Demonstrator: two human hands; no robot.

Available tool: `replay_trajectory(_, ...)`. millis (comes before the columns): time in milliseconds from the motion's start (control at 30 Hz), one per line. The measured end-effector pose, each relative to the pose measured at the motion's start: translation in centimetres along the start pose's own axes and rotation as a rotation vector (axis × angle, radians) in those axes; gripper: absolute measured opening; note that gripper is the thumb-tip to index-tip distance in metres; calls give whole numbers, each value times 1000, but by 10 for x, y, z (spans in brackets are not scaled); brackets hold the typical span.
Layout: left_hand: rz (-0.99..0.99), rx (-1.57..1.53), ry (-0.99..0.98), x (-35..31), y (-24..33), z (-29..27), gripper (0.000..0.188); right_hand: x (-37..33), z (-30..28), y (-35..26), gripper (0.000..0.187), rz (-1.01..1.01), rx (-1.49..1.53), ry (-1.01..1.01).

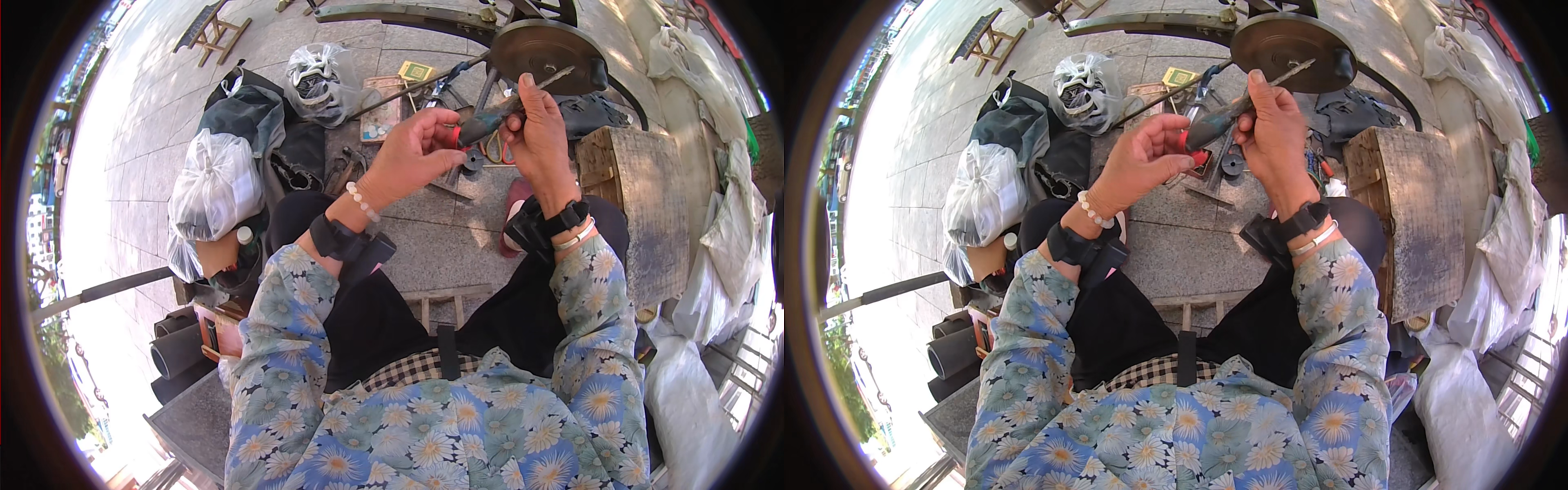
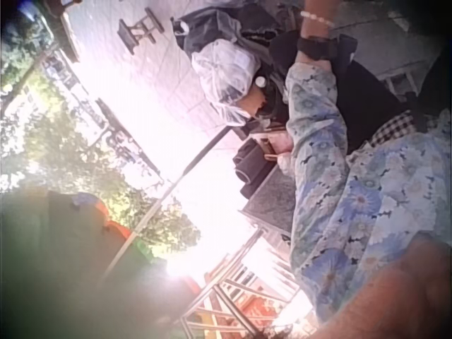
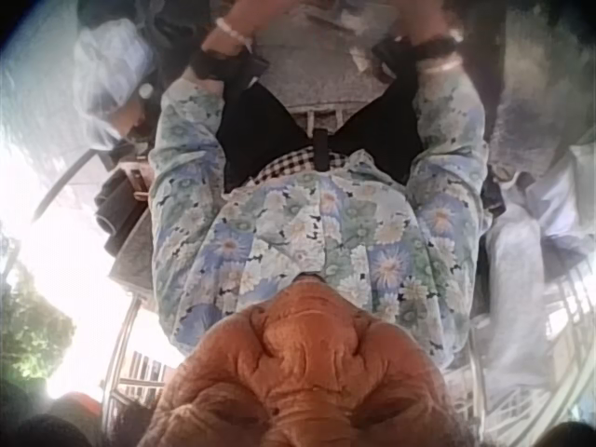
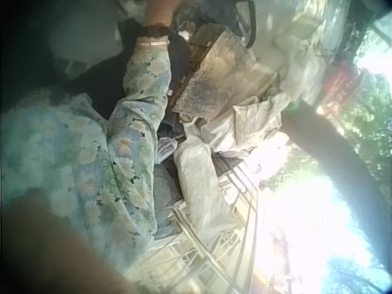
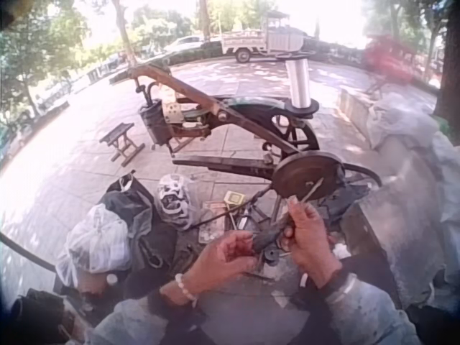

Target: The person is threading and repairing a hand-cranked sewing machine.

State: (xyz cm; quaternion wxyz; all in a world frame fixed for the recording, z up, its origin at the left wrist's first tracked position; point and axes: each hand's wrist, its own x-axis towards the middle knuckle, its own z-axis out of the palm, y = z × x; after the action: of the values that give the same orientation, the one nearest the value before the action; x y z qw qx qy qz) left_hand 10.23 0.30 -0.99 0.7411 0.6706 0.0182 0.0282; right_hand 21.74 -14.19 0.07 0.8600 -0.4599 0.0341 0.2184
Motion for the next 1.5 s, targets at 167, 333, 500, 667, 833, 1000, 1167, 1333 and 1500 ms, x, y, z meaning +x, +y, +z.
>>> replay_trajectory(167,-149,77,58,0,3,-8,19,0,-2,-3,28,-1,-14,10)
replay_trajectory(333,-222,-73,139,-4,6,-17,12,2,-7,-9,28,-11,1,32)
replay_trajectory(500,-307,232,150,-4,5,-28,17,2,-11,-14,28,-22,18,43)
replay_trajectory(667,-218,575,-122,-12,-12,-41,37,3,-10,-15,27,-10,19,23)
replay_trajectory(833,37,407,-122,-7,0,-15,51,-2,-5,-9,26,62,52,-23)
replay_trajectory(1000,-213,-66,-127,-5,4,-11,46,-4,-2,4,25,57,-46,-93)
replay_trajectory(1167,-227,-48,-173,-6,13,-23,42,-2,-1,3,22,17,-80,-124)
replay_trajectory(1333,-300,43,-237,-4,20,-30,42,-5,2,-2,20,-1,-122,-140)
replay_trajectory(1500,-151,264,-208,-11,8,-22,58,-10,1,10,23,77,-241,-247)
